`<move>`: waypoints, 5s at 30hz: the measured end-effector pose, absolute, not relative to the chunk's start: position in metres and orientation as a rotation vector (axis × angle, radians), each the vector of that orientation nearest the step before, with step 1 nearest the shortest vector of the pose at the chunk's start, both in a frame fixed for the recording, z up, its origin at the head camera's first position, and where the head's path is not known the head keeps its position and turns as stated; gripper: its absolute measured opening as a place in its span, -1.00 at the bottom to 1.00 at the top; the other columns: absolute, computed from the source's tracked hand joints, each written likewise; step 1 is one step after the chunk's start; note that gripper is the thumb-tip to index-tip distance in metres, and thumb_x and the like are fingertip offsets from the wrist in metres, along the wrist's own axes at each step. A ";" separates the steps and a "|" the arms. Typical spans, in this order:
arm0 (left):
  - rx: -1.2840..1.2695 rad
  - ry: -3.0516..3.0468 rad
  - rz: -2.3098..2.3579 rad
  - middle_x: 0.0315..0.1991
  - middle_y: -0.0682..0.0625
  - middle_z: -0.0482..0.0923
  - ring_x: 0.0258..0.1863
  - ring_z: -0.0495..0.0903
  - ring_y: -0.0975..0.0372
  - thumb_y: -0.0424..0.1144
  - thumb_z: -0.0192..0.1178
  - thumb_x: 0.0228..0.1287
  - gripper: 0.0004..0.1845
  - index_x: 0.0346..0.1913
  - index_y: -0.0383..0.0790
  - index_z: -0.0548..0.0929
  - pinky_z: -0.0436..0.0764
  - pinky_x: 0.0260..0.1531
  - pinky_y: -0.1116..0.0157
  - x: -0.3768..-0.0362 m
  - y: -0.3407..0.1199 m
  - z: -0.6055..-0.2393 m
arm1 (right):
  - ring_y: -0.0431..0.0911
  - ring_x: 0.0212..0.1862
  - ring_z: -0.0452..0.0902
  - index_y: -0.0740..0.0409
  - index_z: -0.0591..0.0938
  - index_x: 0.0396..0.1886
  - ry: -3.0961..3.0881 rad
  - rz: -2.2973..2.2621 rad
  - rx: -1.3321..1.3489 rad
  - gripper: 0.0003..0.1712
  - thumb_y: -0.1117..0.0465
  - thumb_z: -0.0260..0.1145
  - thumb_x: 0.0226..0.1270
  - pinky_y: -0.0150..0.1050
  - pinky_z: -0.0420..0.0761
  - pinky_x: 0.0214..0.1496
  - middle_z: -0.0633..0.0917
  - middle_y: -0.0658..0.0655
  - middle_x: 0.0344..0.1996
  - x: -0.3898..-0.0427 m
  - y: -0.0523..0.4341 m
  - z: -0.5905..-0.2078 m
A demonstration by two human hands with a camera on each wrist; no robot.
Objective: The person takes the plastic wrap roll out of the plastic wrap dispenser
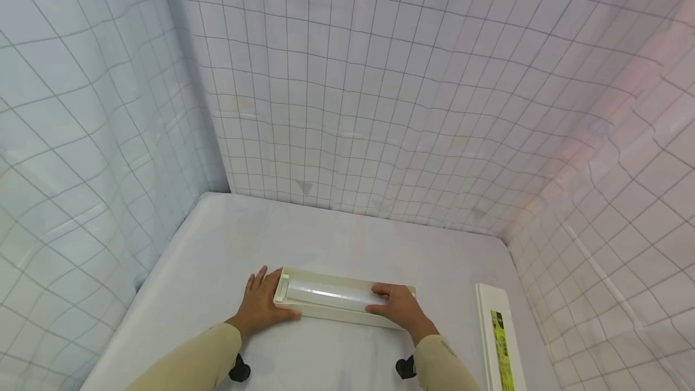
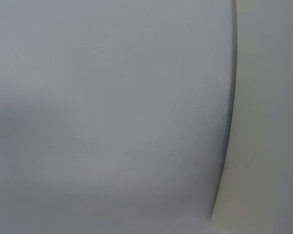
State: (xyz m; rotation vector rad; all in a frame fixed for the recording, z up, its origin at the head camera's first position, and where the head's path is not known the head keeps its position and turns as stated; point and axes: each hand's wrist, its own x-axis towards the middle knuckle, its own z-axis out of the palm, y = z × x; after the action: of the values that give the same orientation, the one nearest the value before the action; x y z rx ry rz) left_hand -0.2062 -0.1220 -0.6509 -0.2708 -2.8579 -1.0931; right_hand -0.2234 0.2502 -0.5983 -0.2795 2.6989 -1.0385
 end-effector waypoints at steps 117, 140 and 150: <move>-0.253 -2.936 -1.089 0.43 -0.15 0.43 0.60 -0.03 -0.28 0.38 0.59 -0.30 0.29 0.52 -0.15 0.27 -0.18 0.56 -0.31 -0.206 -0.123 -0.642 | 0.12 0.20 0.65 0.02 0.73 0.19 2.806 -0.947 -0.096 -0.40 -0.09 0.56 0.17 0.10 0.67 0.19 0.70 0.23 0.21 -0.235 0.298 -0.525; -0.275 -2.911 -1.065 0.42 -0.15 0.44 0.60 -0.01 -0.26 0.43 0.56 -0.31 0.31 0.52 -0.17 0.28 -0.16 0.55 -0.29 -0.208 -0.122 -0.647 | 0.35 0.33 0.50 0.14 0.63 0.31 2.892 -0.884 0.127 -0.25 -0.21 0.46 0.25 0.25 0.60 0.24 0.59 0.37 0.31 -0.228 0.336 -0.537; -0.268 -2.918 -1.057 0.42 -0.15 0.44 0.59 0.00 -0.26 0.42 0.57 -0.31 0.31 0.52 -0.16 0.28 -0.16 0.55 -0.29 -0.208 -0.123 -0.648 | 0.34 0.27 0.56 0.21 0.60 0.32 2.913 -0.888 0.219 -0.21 -0.24 0.42 0.29 0.19 0.68 0.13 0.59 0.39 0.30 -0.221 0.351 -0.547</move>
State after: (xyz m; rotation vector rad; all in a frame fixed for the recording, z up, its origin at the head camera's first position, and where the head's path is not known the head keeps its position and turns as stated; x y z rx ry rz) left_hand -0.2078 -0.1229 -0.6480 -0.2683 -2.9175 -1.0565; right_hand -0.2213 0.3506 -0.5472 0.2188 2.9132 -0.8885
